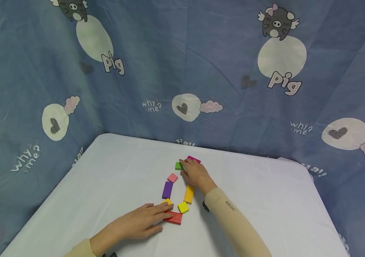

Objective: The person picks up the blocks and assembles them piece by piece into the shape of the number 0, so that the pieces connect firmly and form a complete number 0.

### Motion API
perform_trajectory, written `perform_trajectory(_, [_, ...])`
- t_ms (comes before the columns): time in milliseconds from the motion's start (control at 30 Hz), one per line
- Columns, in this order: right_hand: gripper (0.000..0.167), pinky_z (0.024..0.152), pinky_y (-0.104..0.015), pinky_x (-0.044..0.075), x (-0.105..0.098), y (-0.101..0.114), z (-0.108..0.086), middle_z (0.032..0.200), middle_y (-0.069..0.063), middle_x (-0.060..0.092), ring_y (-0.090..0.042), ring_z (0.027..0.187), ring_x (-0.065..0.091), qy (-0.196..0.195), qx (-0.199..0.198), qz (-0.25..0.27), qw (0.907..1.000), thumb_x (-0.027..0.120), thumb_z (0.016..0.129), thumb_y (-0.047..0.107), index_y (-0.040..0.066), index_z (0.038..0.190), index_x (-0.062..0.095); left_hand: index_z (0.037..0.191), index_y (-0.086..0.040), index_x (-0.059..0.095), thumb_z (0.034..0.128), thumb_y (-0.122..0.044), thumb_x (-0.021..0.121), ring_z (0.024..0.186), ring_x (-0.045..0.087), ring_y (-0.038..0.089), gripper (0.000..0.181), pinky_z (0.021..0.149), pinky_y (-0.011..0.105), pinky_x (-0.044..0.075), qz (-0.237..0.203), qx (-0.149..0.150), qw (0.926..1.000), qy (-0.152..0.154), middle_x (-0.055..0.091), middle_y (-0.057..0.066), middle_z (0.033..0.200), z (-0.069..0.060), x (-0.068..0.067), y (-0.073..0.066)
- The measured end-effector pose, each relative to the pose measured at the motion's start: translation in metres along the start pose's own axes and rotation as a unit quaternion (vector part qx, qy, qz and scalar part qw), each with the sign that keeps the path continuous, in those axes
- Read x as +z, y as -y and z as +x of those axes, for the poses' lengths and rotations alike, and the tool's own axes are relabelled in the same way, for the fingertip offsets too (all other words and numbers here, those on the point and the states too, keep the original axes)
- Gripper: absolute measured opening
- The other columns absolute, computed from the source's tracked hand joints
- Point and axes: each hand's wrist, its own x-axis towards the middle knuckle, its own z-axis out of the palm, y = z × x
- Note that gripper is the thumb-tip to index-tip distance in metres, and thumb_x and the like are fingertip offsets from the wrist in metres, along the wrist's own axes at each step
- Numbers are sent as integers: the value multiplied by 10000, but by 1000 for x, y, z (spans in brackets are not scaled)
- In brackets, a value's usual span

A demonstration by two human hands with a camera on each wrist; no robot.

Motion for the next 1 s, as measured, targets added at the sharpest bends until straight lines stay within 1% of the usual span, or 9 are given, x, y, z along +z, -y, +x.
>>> perform_trajectory(133, [569,1067,-508,361,-1,1,2,1444,-97,476,-278,1295,472,-6,-4,-137,9999,576,991,343,163,1502,401,1472,-216,462,1006,-370,527,1412,313,119,495,1010,510,421,35,-8,10000,-11,337,-38,1559,-1,0,0])
perform_trajectory(433, [530,1063,-462,379,0,1,7,1392,-70,529,-240,1255,512,-151,-213,-271,9993,611,975,317,153,1459,471,1465,-204,471,1006,-364,531,1409,322,126,490,1006,508,423,-4,24,10000,-56,344,-26,1556,-2,-1,-2])
perform_trajectory(633, [467,1044,-466,402,1,0,9,1355,-69,555,-236,1238,524,-278,-378,-246,9986,620,975,246,153,1421,521,1472,-212,462,1007,-372,526,1412,314,120,495,1010,513,417,-73,-30,10000,-16,334,-37,1561,-2,-2,-2])
perform_trajectory(767, [447,1034,-459,414,2,-1,9,1316,-63,583,-231,1205,545,-298,-356,-325,9984,624,971,225,164,1406,539,1476,-222,456,1006,-382,526,1414,311,123,502,1016,520,411,-106,-88,9999,17,326,-46,1564,-1,-2,-2])
perform_trajectory(867, [494,1037,-464,411,3,-1,8,1338,-58,568,-228,1218,536,-287,-322,-293,9986,636,965,257,188,1436,505,1474,-219,460,1005,-379,528,1414,314,131,500,1015,523,410,-116,-76,9999,-15,331,-42,1562,-1,-2,-2])
perform_trajectory(933, [521,1044,-465,402,3,-1,7,1376,-58,541,-230,1250,516,-329,-386,-207,9985,639,963,265,198,1455,481,1471,-215,464,1006,-376,527,1415,314,134,496,1013,525,410,-121,-57,9999,-46,335,-39,1560,-1,-1,-2])
perform_trajectory(1000, [514,1054,-451,392,2,0,6,1411,-56,515,-232,1276,500,-387,-530,-139,9977,625,972,245,195,1461,474,1466,-209,470,1007,-374,524,1412,319,134,491,1007,524,416,-100,-17,9999,-80,340,-32,1558,-1,-1,-2])
